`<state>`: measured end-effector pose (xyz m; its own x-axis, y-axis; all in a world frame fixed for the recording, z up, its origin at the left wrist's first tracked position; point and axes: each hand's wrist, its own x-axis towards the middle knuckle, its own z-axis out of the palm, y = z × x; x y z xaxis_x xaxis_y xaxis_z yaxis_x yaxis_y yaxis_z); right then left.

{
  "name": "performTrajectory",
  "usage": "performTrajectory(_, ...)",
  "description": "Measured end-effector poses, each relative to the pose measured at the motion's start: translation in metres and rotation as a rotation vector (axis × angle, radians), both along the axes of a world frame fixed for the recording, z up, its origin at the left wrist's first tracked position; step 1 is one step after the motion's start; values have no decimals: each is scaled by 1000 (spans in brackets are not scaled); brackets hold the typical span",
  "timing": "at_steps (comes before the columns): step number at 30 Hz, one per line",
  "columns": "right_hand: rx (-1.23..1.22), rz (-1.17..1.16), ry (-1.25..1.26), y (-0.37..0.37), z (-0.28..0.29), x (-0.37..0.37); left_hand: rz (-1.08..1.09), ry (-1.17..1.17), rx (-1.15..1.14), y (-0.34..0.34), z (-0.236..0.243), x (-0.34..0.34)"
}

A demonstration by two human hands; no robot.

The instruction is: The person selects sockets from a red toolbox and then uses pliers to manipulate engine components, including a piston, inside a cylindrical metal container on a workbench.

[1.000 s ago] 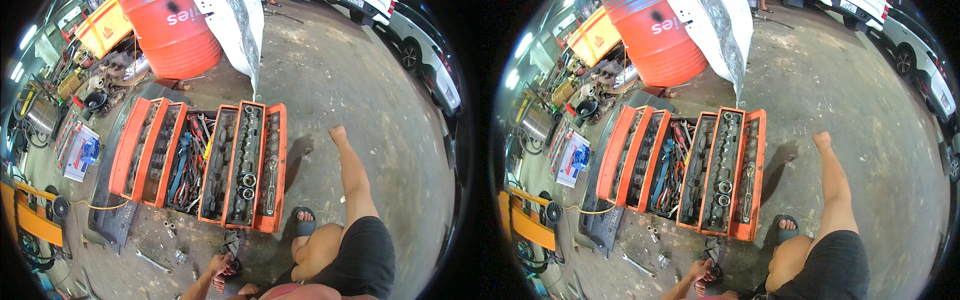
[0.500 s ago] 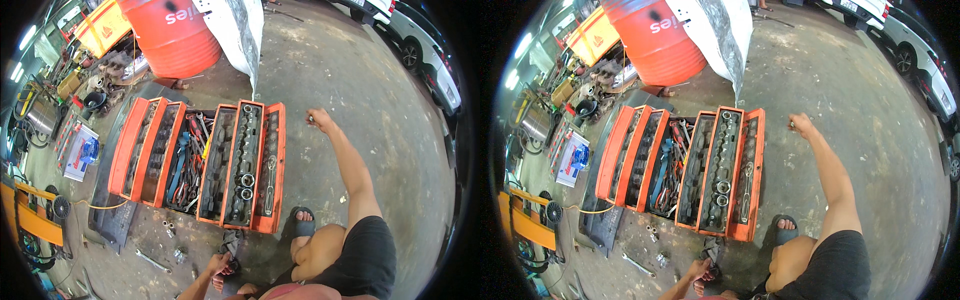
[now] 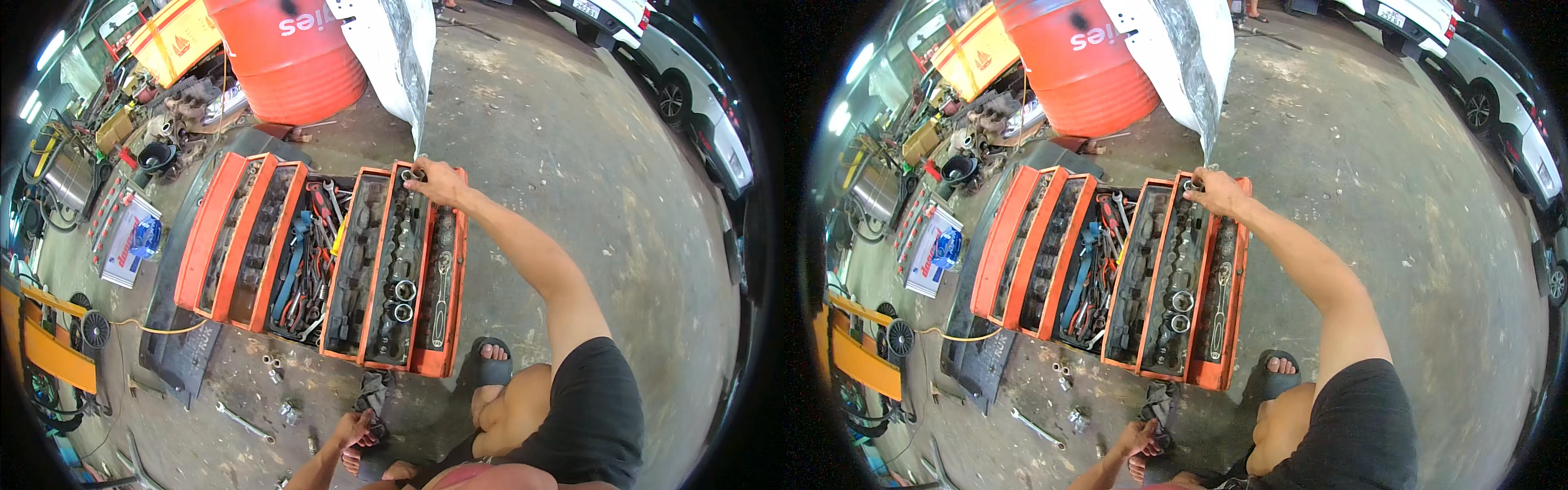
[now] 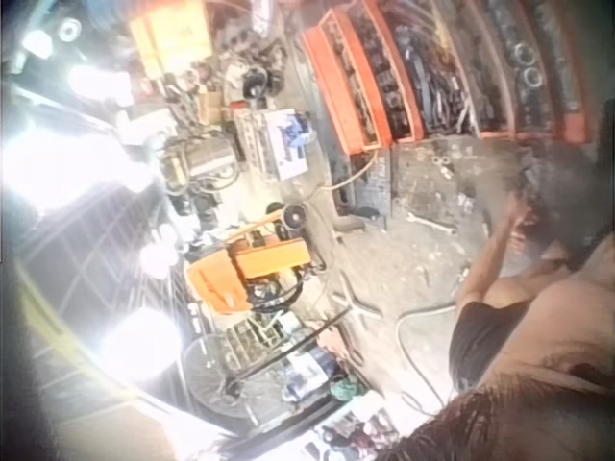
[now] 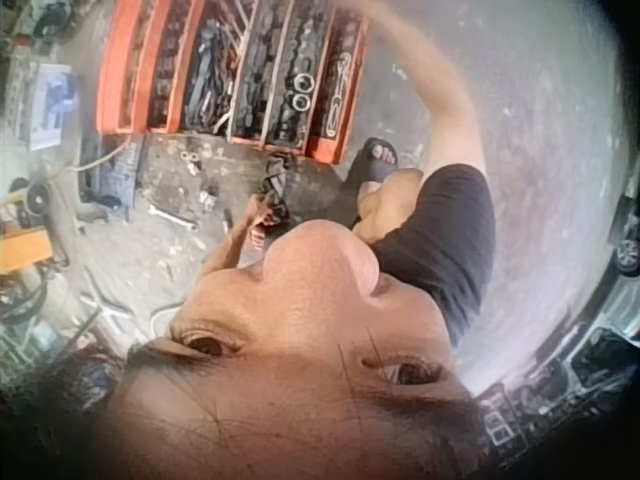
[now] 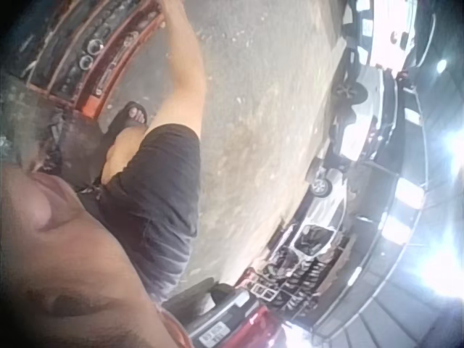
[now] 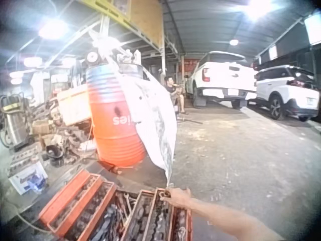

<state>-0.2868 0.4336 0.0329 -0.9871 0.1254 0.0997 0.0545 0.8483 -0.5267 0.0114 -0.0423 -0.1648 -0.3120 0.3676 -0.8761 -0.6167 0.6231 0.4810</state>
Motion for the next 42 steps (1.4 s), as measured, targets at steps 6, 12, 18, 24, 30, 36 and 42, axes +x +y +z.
performTrajectory(6, -13, 53, -16, -3, -27, -15, 35, 4, -7, -6, -8, 4)
performTrajectory(12, 34, 111, 42, -2, -37, -16, 19, 2, -11, -4, -4, 3)
performTrajectory(18, 67, 115, 17, 2, -37, -18, 25, -8, -5, -4, -4, 3)
performTrajectory(24, 84, 120, 0, 6, -36, -17, 17, -1, -13, 1, 0, 1)
performTrajectory(30, 44, 71, -74, 1, -31, -14, 19, 14, -27, -2, 4, 2)
performTrajectory(36, 106, 34, -58, 26, -31, -13, 46, -21, -36, 8, 4, 1)
performTrajectory(42, -95, 4, -46, 29, -26, -14, 25, 21, -27, 2, 10, -1)
